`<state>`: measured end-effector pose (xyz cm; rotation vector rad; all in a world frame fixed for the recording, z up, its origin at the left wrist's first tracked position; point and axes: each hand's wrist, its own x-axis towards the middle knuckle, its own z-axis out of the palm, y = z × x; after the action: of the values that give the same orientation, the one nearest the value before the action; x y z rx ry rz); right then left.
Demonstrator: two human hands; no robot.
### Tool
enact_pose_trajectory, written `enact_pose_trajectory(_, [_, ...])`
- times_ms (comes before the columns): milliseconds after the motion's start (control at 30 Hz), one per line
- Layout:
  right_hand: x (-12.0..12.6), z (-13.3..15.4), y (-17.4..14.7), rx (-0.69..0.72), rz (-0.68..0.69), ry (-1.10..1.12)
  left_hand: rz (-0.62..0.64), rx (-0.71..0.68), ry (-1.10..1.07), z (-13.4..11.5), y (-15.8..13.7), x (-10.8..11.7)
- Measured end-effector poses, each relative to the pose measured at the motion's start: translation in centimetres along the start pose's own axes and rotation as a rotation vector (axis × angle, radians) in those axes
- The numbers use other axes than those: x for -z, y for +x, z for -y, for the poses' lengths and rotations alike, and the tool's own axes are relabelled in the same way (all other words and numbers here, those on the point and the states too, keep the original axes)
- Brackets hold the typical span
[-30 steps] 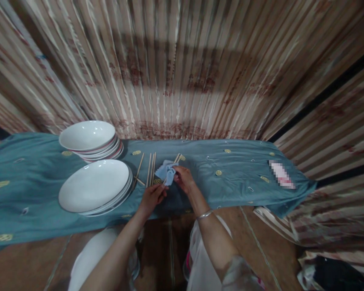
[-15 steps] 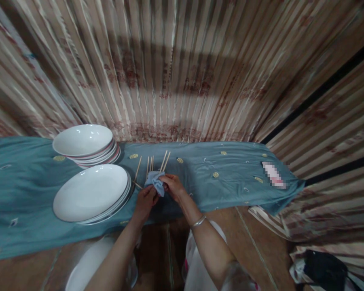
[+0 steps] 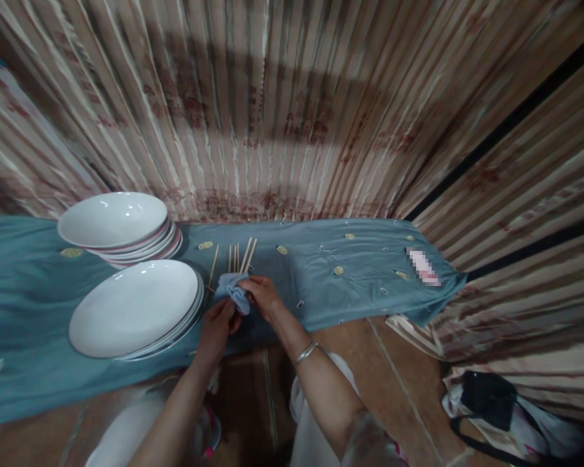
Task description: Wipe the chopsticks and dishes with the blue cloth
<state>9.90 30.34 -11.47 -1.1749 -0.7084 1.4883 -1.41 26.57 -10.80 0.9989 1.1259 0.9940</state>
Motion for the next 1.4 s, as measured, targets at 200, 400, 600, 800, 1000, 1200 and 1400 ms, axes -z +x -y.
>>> enact_pose_trajectory(200, [0.7, 0.4, -0.6, 0.005, -0.016, 0.022, 0.006, 0.017, 0.011, 0.2, -0.3, -0.1])
enact_pose_trajectory(400, [1.1, 0.3, -0.8, -0.003, 0.008, 0.059, 0.028, 0.001, 0.102, 0.6, -0.1, 0.5])
enact_pose_trajectory(600, [0.8, 0.6, -0.3, 0.024, 0.016, 0.093, 0.038, -0.007, 0.098, 0.6, -0.3, 1.1])
enact_pose_trajectory(800, [1.6, 2.2, 0.0, 0.054, 0.003, 0.096, 0.041, 0.037, 0.077, 0.0, -1.3, 1.1])
enact_pose_trajectory(1000, [2.1, 2.6, 0.2, 0.068, 0.025, 0.086, 0.05, 0.089, 0.086, 0.1, -2.1, 2.1])
enact_pose_trajectory(1200, [1.9, 2.3, 0.3, 0.063, 0.016, 0.065, 0.066, 0.099, 0.072, 0.7, -2.1, 2.7])
enact_pose_trajectory(1400, [2.3, 2.3, 0.8, 0.075, -0.004, 0.082, 0.086, 0.114, 0.051, 0.7, -2.2, 2.3])
